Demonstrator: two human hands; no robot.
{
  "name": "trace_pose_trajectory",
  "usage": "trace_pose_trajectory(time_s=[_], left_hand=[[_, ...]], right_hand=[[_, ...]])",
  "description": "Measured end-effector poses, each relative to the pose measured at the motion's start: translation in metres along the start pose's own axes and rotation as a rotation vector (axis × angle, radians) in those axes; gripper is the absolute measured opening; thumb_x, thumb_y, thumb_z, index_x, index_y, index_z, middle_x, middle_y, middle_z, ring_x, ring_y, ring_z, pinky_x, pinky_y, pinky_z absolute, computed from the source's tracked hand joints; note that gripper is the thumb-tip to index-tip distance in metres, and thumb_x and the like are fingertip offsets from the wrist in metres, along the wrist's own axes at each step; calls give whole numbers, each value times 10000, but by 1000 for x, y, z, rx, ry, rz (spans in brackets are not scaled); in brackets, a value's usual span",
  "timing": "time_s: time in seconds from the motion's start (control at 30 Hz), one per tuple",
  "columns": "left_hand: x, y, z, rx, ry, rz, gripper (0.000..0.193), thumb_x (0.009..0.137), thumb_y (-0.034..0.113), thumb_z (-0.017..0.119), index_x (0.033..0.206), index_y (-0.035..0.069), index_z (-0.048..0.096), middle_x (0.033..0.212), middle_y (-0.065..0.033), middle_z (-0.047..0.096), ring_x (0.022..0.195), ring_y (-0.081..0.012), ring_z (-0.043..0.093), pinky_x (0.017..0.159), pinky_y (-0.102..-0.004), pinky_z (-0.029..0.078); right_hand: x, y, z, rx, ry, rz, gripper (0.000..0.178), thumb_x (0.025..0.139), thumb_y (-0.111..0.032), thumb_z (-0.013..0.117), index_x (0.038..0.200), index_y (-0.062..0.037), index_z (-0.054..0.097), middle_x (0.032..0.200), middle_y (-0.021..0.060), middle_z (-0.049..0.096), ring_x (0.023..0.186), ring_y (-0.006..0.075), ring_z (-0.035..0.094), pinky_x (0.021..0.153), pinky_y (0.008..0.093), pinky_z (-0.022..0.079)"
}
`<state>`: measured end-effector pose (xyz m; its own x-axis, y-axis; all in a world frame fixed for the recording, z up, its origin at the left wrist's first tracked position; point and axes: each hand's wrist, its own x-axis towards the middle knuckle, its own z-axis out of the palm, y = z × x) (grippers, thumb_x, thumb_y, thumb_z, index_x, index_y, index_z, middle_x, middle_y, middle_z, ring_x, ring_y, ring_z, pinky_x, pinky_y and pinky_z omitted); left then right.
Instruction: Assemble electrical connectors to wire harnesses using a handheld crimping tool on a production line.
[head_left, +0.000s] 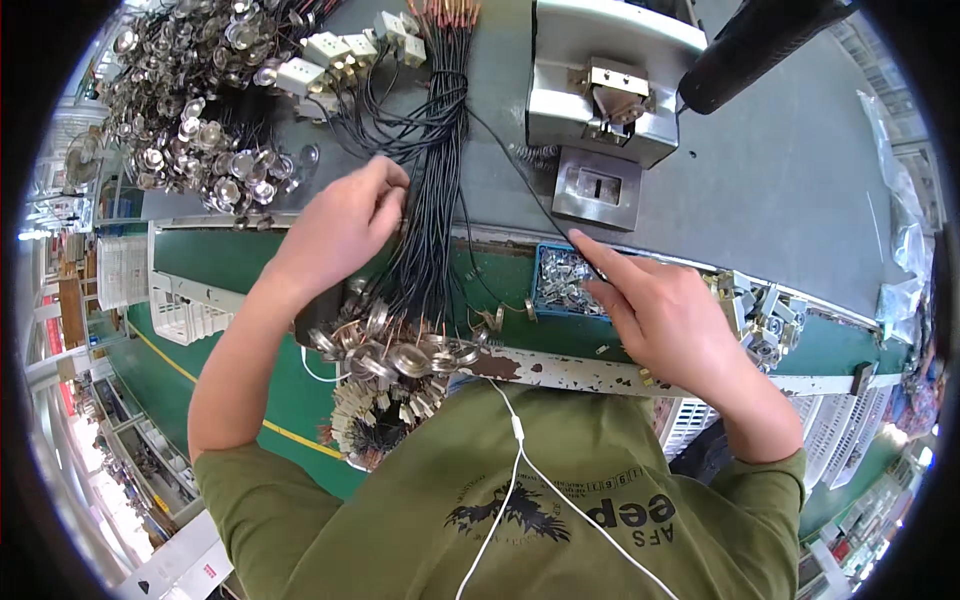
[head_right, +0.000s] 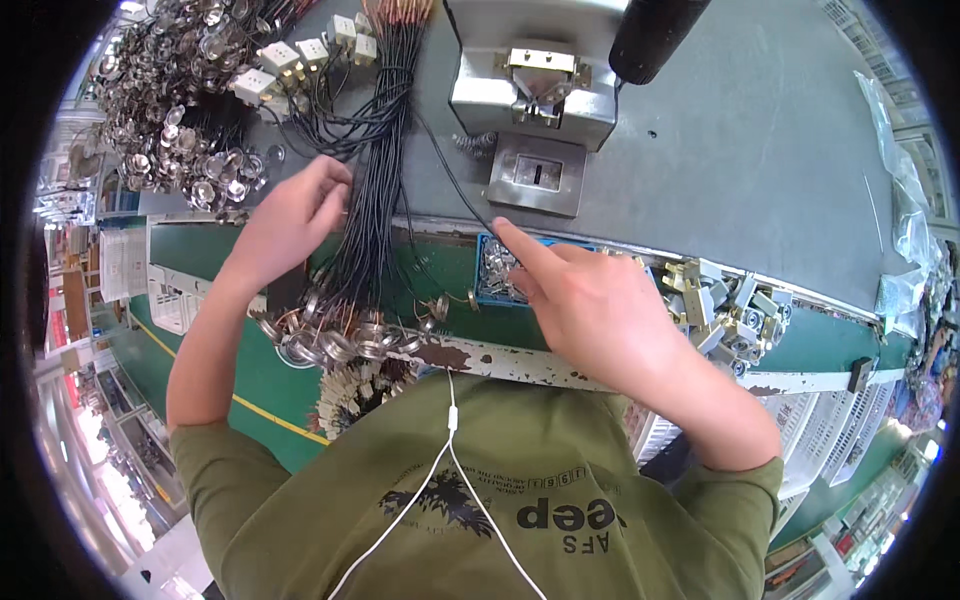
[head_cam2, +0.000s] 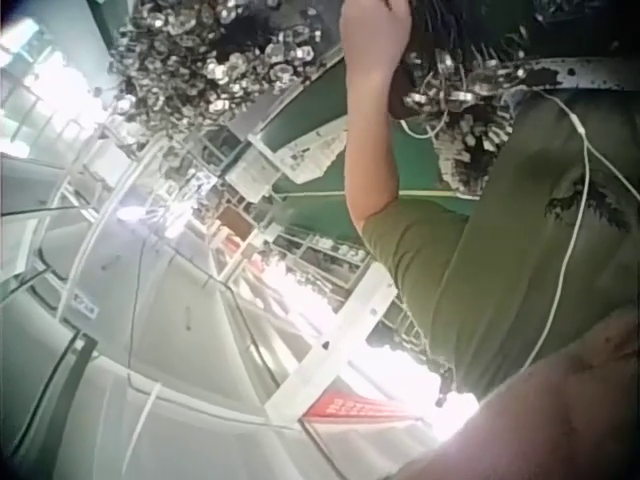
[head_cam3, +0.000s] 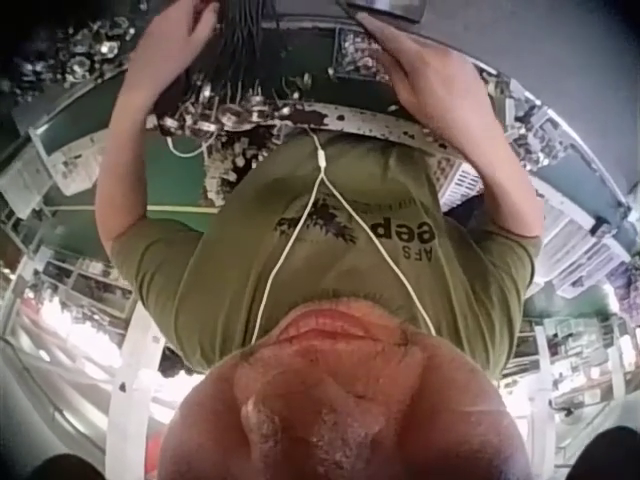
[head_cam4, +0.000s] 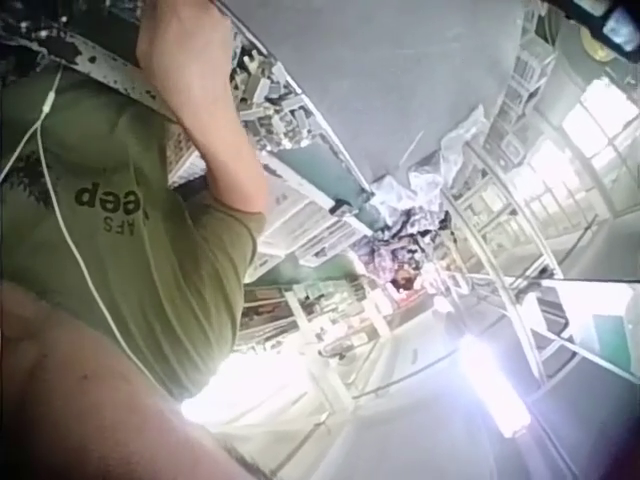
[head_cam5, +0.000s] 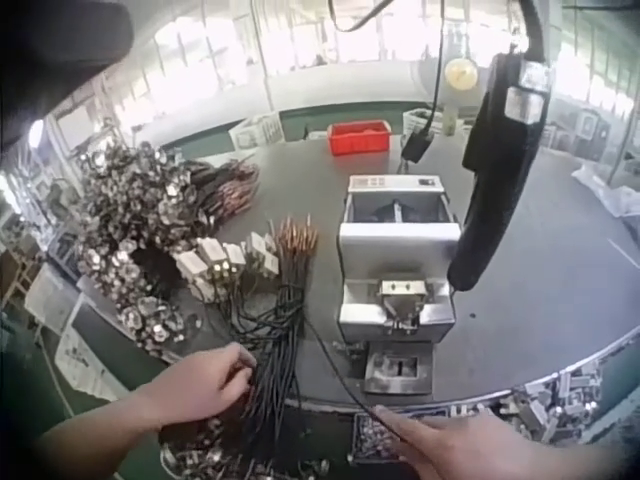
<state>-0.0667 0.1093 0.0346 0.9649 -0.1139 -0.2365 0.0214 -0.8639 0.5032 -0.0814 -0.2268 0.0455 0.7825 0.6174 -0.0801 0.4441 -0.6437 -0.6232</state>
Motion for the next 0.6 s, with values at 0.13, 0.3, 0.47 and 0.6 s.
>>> trace_pose_trajectory(time_s=[0.13, 0.3, 0.47, 0.6], left_hand=[[9, 47, -19, 83, 229, 401, 130, 1002, 145, 619, 1067, 33, 613, 990, -159, 681, 914, -381, 672, 789, -447, 537], [55, 70, -1, 97, 208, 877, 182, 975, 200, 659, 1019, 36, 592, 942, -156, 686, 884, -368, 678, 751, -461, 525], [64, 83, 17, 141, -27, 902, 170, 959, 202, 671, 1071, 75, 657, 905, -102, 676, 892, -307, 671, 802, -418, 539], [70, 84, 30, 99, -64, 1007, 148, 906, 128, 683, 1043, 72, 686, 915, -101, 660, 918, -310, 667, 827, -424, 549]], right_hand=[[4, -17, -31, -236, -17, -30, 465, 944, -129, 674, 1406, -145, 621, 760, 132, 623, 680, 377, 642, 624, 482, 509], [13, 1, -38, -369, -58, -19, 498, 931, -88, 652, 1415, -200, 627, 754, 132, 624, 680, 371, 647, 633, 484, 520], [1, 32, -13, -349, 142, 24, 477, 908, -50, 661, 1360, -201, 674, 775, 129, 650, 682, 361, 655, 637, 471, 529], [3, 42, -14, -174, 238, -22, 259, 914, -83, 699, 1166, -121, 747, 826, 145, 683, 732, 371, 673, 675, 461, 547]])
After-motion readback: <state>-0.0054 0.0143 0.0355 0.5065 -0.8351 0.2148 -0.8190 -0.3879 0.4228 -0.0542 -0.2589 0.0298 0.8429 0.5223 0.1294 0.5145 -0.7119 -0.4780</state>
